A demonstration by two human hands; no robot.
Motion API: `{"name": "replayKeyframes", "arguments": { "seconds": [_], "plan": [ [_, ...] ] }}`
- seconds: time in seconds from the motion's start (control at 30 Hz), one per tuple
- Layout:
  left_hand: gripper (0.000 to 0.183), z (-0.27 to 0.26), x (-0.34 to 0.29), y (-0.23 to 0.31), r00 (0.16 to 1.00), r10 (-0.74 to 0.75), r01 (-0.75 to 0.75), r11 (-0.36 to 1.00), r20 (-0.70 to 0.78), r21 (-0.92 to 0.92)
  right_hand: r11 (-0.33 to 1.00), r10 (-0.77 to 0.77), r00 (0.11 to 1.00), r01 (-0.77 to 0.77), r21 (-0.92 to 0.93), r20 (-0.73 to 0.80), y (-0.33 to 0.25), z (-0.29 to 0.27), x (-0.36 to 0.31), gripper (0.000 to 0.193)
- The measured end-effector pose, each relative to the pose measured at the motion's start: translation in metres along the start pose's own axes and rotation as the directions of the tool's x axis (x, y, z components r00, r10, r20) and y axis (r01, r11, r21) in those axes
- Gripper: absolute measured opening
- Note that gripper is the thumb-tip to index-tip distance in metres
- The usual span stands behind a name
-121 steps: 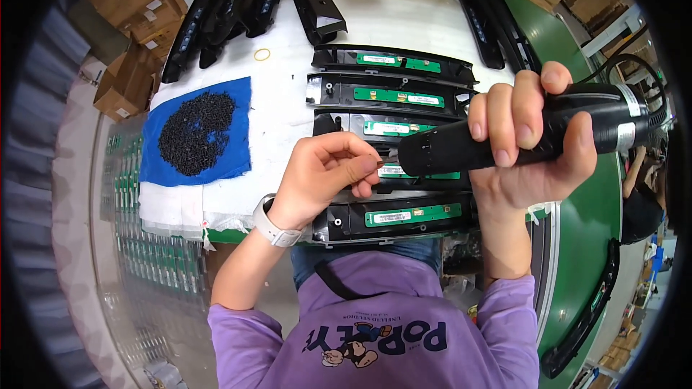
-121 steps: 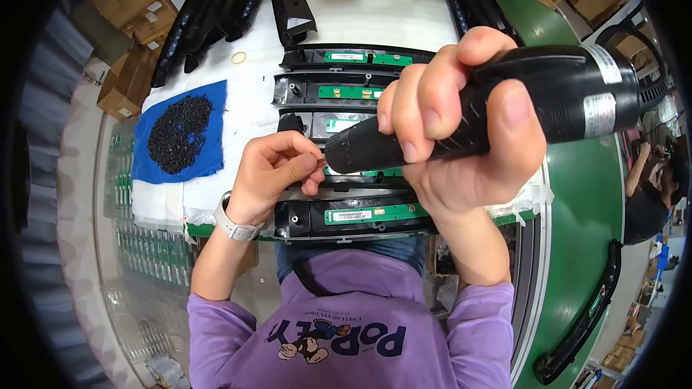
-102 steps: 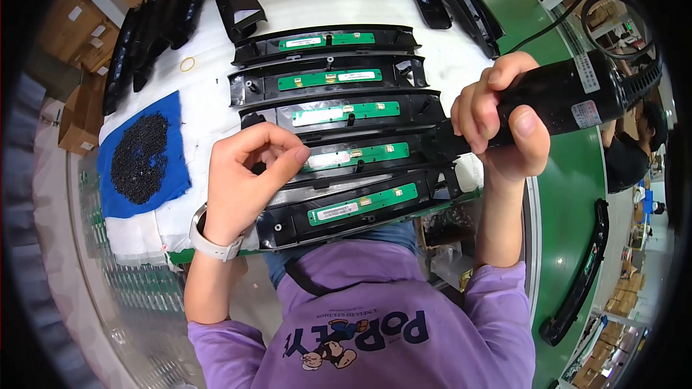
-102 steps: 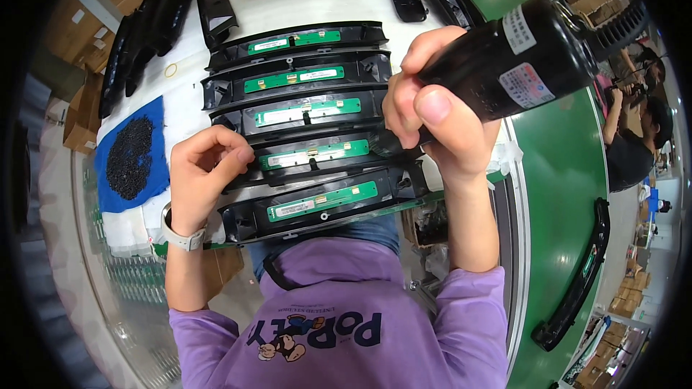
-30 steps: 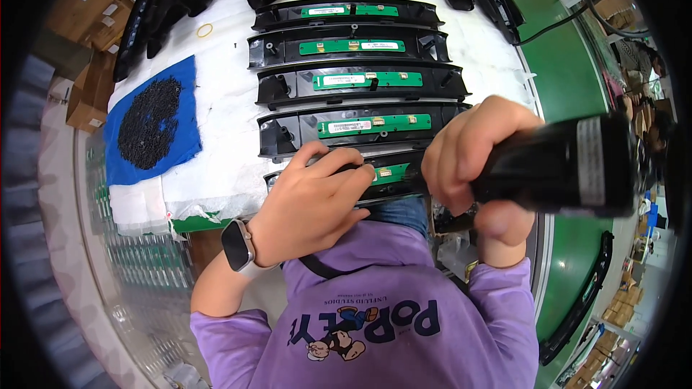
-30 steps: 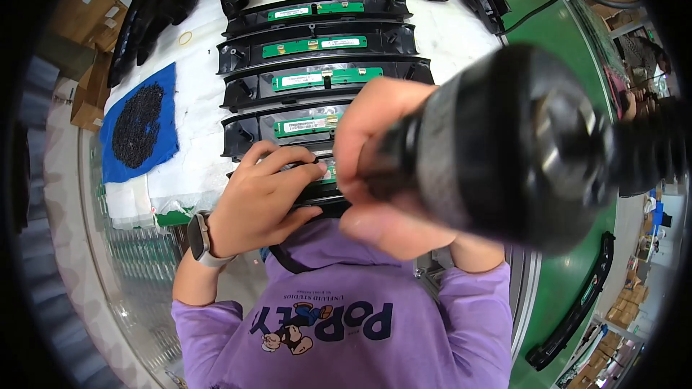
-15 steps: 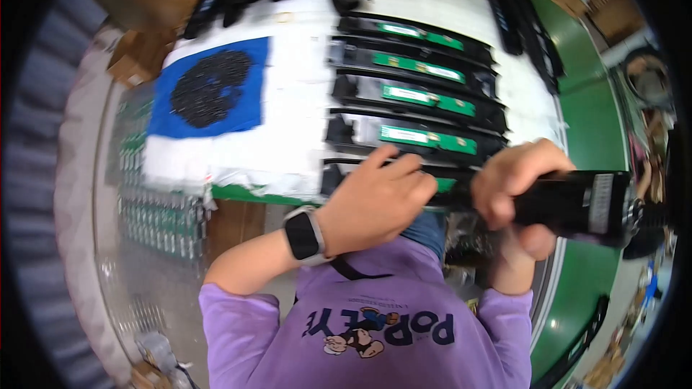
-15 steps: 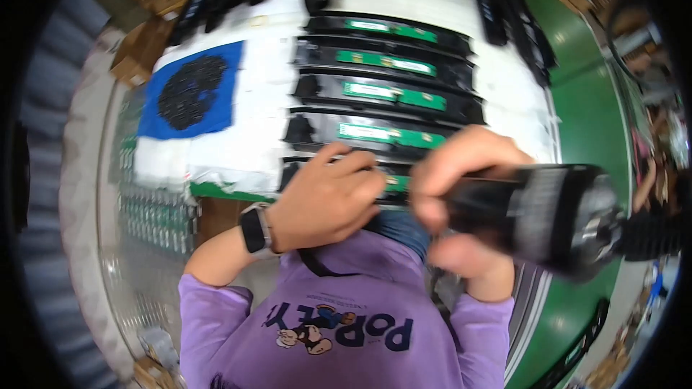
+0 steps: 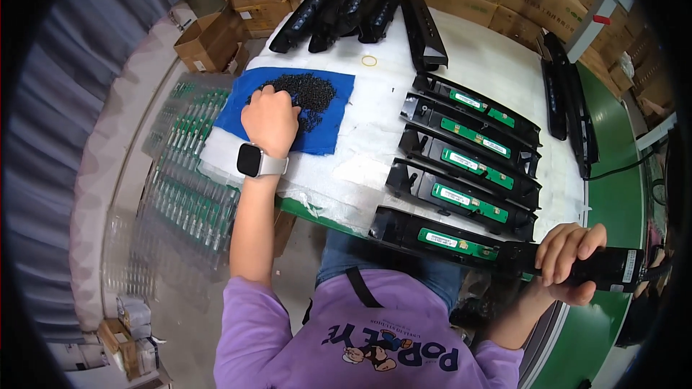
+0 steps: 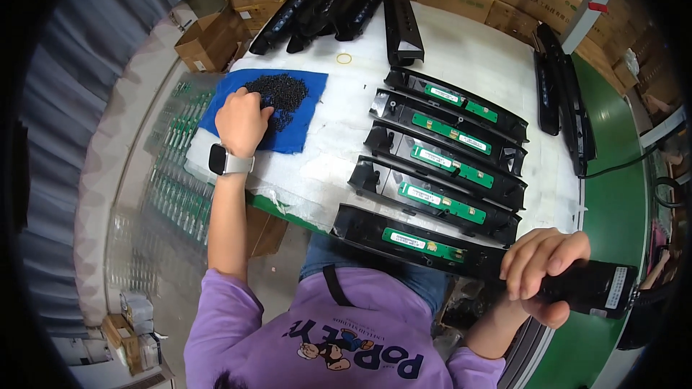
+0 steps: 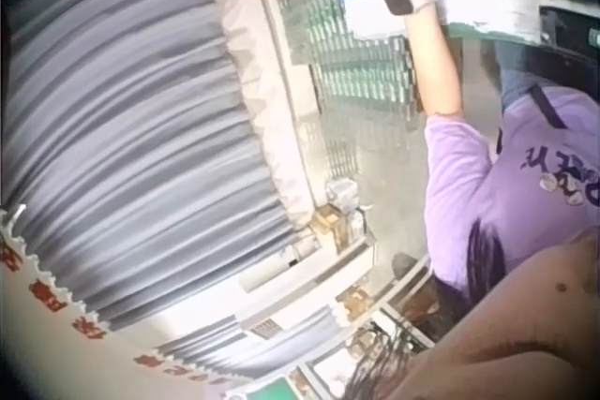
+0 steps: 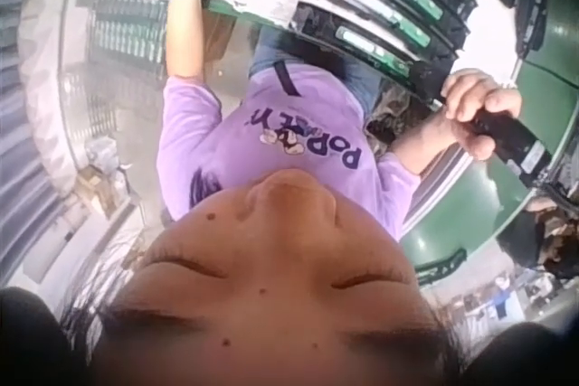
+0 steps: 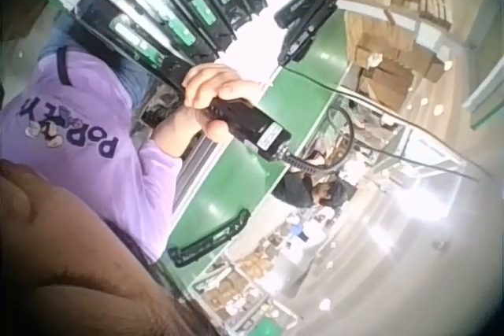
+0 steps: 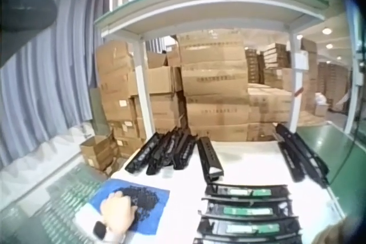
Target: Assembling printer toner cartridges by attaching circuit boards and securing them with screws using an electric screwdriver.
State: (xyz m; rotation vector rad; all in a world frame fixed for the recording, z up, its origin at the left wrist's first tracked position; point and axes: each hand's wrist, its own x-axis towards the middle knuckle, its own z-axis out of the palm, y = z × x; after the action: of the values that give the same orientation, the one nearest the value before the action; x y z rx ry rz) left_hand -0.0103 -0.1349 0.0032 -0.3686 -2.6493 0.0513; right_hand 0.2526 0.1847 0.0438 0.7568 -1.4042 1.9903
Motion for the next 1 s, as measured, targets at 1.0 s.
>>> {"name": "replayKeyframes", "arguments": {
  "seconds": [1.0],
  "plan": [
    [0.015, -0.031, -0.046, 0.085, 0.655, 0.61, 0.753, -0.478, 0.445, -0.452, 0.998, 0.056, 0.989, -0.058, -0.011, -0.139, 0.018, 0.041, 0.046, 0.043]
  ]
}}
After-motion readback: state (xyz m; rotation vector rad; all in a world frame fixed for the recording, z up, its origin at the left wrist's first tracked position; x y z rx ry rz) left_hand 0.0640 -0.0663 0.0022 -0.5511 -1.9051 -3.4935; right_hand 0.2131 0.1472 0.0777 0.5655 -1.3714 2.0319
